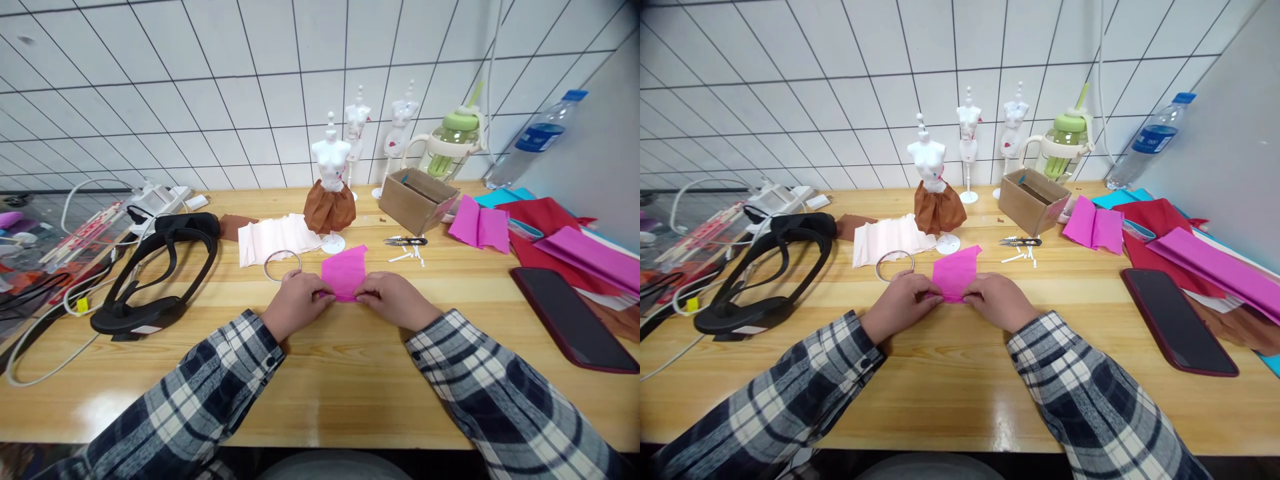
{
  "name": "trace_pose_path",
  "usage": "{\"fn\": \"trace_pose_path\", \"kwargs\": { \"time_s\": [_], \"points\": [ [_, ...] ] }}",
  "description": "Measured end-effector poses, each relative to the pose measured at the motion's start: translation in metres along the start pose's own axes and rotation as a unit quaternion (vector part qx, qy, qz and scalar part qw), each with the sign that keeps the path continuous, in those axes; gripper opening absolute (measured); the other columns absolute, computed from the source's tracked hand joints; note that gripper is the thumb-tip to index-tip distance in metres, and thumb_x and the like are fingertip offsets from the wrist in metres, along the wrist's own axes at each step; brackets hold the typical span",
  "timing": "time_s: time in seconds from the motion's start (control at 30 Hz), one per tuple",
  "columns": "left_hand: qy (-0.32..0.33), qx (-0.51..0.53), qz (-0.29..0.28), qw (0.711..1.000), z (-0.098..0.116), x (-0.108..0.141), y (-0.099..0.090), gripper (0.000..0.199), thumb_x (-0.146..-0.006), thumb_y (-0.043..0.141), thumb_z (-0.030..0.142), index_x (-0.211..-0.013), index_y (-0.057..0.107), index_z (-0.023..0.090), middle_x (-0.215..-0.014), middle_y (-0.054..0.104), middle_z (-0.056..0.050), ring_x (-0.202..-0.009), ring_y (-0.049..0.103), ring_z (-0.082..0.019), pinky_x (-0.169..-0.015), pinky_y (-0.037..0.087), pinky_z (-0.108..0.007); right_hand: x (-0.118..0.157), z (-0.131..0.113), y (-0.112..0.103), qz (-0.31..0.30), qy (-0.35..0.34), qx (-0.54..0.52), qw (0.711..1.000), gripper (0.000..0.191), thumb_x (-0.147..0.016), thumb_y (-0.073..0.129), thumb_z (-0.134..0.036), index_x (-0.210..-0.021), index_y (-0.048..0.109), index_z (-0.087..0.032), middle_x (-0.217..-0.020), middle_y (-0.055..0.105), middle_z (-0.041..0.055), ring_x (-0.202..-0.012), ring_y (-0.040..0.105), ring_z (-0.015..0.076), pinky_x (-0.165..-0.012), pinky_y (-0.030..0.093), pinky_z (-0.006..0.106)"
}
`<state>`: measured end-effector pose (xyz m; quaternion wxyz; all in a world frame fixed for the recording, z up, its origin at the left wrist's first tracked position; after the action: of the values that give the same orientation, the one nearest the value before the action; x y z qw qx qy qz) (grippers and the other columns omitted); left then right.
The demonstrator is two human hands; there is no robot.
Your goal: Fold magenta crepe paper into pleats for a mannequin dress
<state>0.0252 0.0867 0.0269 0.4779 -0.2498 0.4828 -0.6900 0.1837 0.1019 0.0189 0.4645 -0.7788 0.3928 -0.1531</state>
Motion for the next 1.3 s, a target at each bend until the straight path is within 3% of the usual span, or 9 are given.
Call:
{"fn": "trace_pose_path", "kwargs": {
  "time_s": [0.13,0.27,0.47,0.8,1.0,1.1,1.2,1.3],
  "points": [
    [-0.018,0.008,0.012,1.0,-0.003,0.0,-0.004,0.014,-0.084,0.063,0.034,-0.081,0.072,0.024,-0.079,0.07,0.001,-0.079,0.062,-0.018,-0.082,0.038,-0.036,0.002,0.008,0.001,0.003,0.045,-0.033,0.998,0.02,-0.085,0.06,-0.021,-0.1,0.072,-0.025,-0.09,0.073,0.0011,-0.081,0.064,0.0164,-0.073,0.046,0.028],
    [-0.033,0.0,0.024,0.999,-0.005,0.0,-0.005,0.014,-0.083,0.064,0.033,-0.08,0.071,0.022,-0.084,0.068,-0.002,-0.083,0.06,-0.019,-0.076,0.039,-0.034,0.002,0.017,0.004,0.007,0.102,-0.071,0.992,0.018,-0.083,0.06,-0.022,-0.097,0.071,-0.024,-0.082,0.071,-0.0009,-0.072,0.063,0.0145,-0.064,0.045,0.025],
    [-0.091,0.0,0.028,0.996,-0.017,-0.003,-0.001,0.02,-0.082,0.064,0.041,-0.08,0.069,0.022,-0.093,0.066,-0.002,-0.092,0.058,-0.022,-0.085,0.034,-0.041,-0.001,0.025,0.001,0.007,0.138,-0.088,0.986,0.01,-0.08,0.061,-0.022,-0.087,0.068,-0.024,-0.073,0.067,-0.003,-0.065,0.059,0.0119,-0.058,0.04,0.023],
    [-0.109,0.013,-0.002,0.994,-0.021,-0.005,0.002,0.021,-0.079,0.065,0.043,-0.078,0.07,0.022,-0.096,0.064,-0.002,-0.097,0.055,-0.022,-0.089,0.029,-0.041,-0.001,0.029,0.004,-0.014,0.15,-0.111,0.982,0.005,-0.077,0.064,-0.024,-0.082,0.065,-0.023,-0.071,0.063,-0.0034,-0.064,0.056,0.0113,-0.057,0.039,0.022],
    [-0.091,-0.011,0.002,0.996,-0.018,-0.004,0.003,0.021,-0.078,0.066,0.043,-0.079,0.067,0.022,-0.096,0.063,-0.003,-0.096,0.054,-0.024,-0.088,0.03,-0.042,-0.001,0.027,0.004,-0.019,0.15,-0.097,0.984,0.008,-0.076,0.065,-0.022,-0.084,0.064,-0.023,-0.071,0.063,-0.004,-0.065,0.057,0.0114,-0.058,0.037,0.023],
    [-0.073,-0.03,0.028,0.997,-0.01,-0.003,-0.001,0.023,-0.078,0.067,0.037,-0.096,0.063,0.022,-0.103,0.061,-0.005,-0.099,0.052,-0.025,-0.087,0.033,-0.042,-0.001,0.025,0.003,-0.014,0.136,-0.087,0.987,0.012,-0.076,0.065,-0.02,-0.088,0.062,-0.023,-0.07,0.062,-0.0049,-0.064,0.055,0.011,-0.057,0.035,0.023],
    [-0.016,-0.067,0.059,0.996,0.007,-0.001,-0.006,0.032,-0.08,0.065,0.028,-0.111,0.06,0.023,-0.113,0.058,-0.007,-0.103,0.05,-0.026,-0.088,0.034,-0.042,-0.001,0.024,0.003,-0.005,0.129,-0.068,0.989,0.014,-0.076,0.065,-0.019,-0.089,0.059,-0.023,-0.066,0.059,-0.0066,-0.061,0.052,0.0105,-0.056,0.033,0.023],
    [0.072,-0.129,0.048,0.988,0.025,0.001,-0.002,0.022,-0.086,0.056,0.019,-0.104,0.066,0.027,-0.106,0.062,-0.005,-0.1,0.05,-0.025,-0.092,0.03,-0.046,-0.001,0.023,0.002,0.005,0.127,-0.054,0.99,0.013,-0.076,0.067,-0.019,-0.085,0.058,-0.022,-0.065,0.057,-0.0067,-0.06,0.051,0.0106,-0.055,0.033,0.023]
  ]
}}
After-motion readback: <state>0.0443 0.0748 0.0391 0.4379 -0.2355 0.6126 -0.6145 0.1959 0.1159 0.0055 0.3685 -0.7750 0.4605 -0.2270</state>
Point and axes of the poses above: each hand's wrist, its own x-axis away from the middle knuckle, its own y-axis out of the palm, z = x × y, the point moved 7 cm from there along -x, towards the middle knuckle
